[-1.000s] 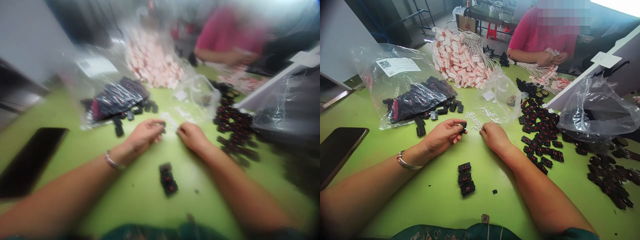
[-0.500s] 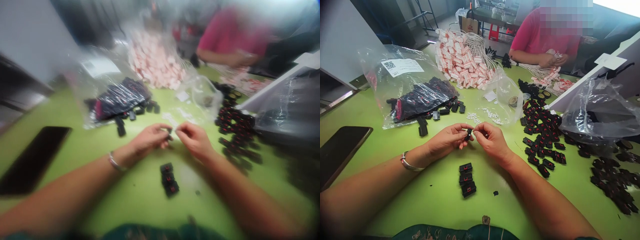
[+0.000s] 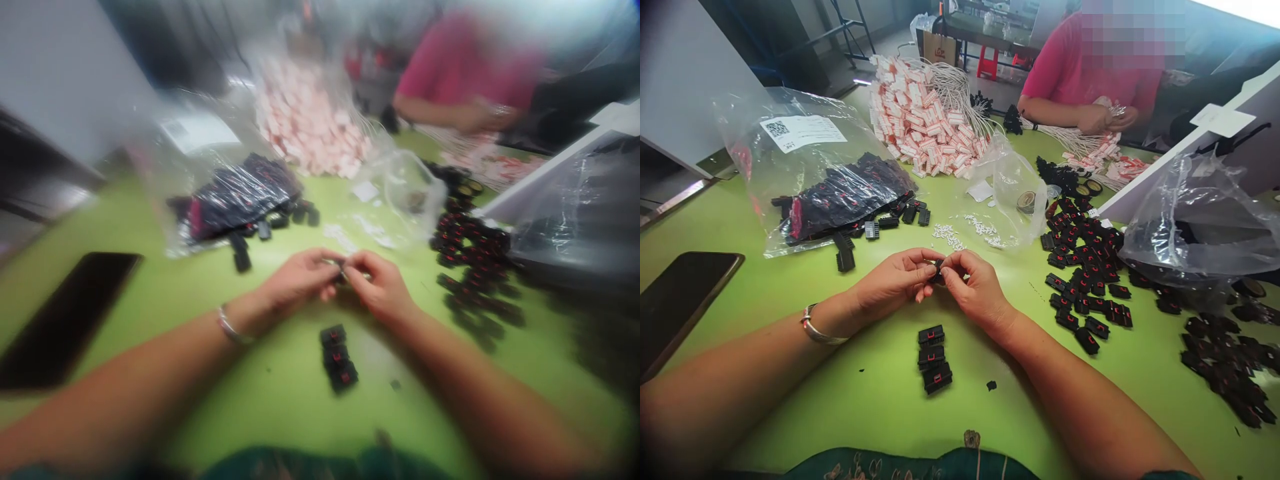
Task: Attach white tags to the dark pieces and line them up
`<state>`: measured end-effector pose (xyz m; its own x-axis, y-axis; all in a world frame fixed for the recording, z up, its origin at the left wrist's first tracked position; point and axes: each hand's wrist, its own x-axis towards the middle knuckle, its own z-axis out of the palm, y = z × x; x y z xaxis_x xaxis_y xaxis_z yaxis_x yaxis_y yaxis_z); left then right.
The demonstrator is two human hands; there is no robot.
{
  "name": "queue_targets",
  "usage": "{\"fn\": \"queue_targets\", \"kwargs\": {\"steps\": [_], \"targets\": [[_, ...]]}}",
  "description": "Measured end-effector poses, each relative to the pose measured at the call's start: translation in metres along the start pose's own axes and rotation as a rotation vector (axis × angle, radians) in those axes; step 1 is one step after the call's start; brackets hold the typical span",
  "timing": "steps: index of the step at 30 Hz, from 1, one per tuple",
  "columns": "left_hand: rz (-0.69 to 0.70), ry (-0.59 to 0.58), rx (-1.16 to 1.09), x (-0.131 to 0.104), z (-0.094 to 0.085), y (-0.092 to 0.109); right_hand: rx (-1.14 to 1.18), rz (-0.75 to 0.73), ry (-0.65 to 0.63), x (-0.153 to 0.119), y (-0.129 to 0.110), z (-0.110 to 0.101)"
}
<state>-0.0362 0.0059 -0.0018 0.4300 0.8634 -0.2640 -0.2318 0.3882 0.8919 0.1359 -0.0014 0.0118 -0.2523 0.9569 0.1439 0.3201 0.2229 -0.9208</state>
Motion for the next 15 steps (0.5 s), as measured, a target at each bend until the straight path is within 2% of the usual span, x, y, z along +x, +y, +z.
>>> {"fn": "queue_targets", "kwargs": {"steps": [3,7,9,15], "targets": [[0.027,0.003,0.053,-0.0004,-0.0014,0.0008,0.124,0.107,-0.001,0.0002,0.0002,-0.0008],[0.05,-0.016,0.136,-0.0013,-0.003,0.0017,0.463,0.403,-0.229,0.0023,0.0032,-0.0065],[0.058,-0.026,0.17,-0.0009,-0.0032,0.0011,0.527,0.444,-0.291,0.0029,0.0038,-0.0078],[0.149,0.037,0.071,0.0032,-0.0022,-0.0009,0.462,0.378,-0.115,0.0029,-0.0023,-0.0027]]}}
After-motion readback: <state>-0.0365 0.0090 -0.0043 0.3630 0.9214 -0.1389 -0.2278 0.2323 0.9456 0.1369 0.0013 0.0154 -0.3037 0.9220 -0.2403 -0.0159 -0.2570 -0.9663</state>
